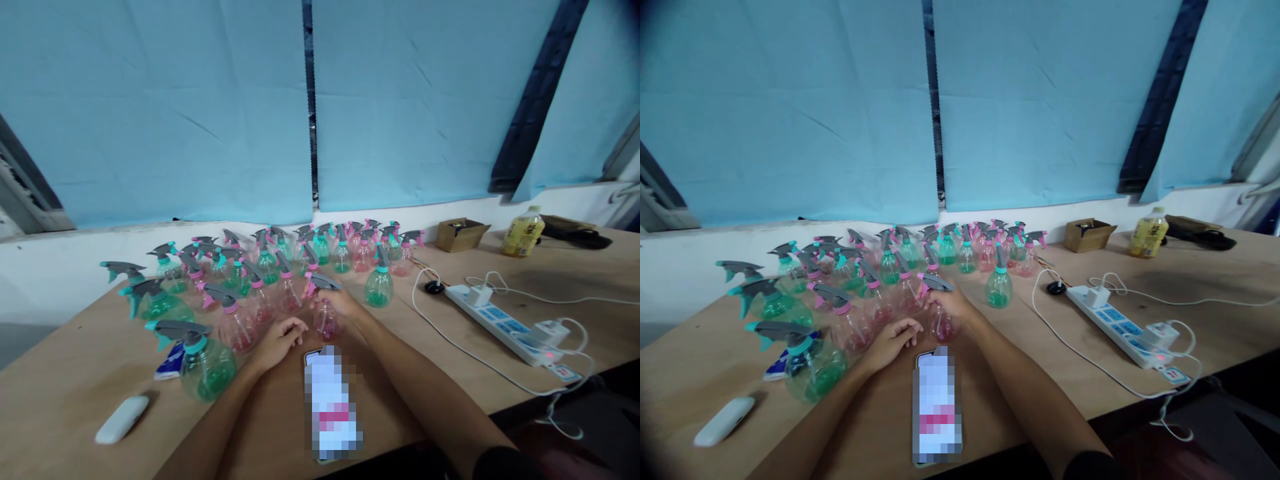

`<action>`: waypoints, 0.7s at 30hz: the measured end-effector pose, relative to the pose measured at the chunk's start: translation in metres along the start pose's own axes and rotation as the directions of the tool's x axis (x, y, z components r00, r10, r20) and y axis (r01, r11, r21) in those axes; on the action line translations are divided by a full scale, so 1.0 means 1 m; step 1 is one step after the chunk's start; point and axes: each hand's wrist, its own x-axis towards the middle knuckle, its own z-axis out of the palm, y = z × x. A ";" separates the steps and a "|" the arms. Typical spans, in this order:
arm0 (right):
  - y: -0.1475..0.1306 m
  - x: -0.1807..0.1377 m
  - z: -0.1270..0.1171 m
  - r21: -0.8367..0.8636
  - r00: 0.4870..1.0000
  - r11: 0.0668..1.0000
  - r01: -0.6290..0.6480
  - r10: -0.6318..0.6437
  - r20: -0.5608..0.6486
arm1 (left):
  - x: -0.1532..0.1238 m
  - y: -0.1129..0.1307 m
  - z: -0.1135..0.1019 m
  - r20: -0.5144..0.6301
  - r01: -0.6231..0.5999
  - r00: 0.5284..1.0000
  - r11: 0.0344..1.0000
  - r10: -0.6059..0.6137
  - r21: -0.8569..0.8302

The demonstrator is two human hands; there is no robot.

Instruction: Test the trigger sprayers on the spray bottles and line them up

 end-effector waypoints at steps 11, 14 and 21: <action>0.002 0.001 0.001 0.009 1.000 1.000 -0.002 0.002 0.002 | 0.000 0.006 0.000 -0.013 0.003 1.000 1.000 -0.003 0.014; 0.003 0.002 0.001 0.015 0.999 1.000 -0.006 0.007 -0.048 | 0.000 0.007 0.000 -0.015 0.003 1.000 1.000 -0.003 0.019; -0.004 0.000 0.003 -0.048 1.000 0.999 0.003 -0.004 -0.004 | 0.000 -0.001 0.000 -0.005 -0.013 1.000 1.000 0.013 0.005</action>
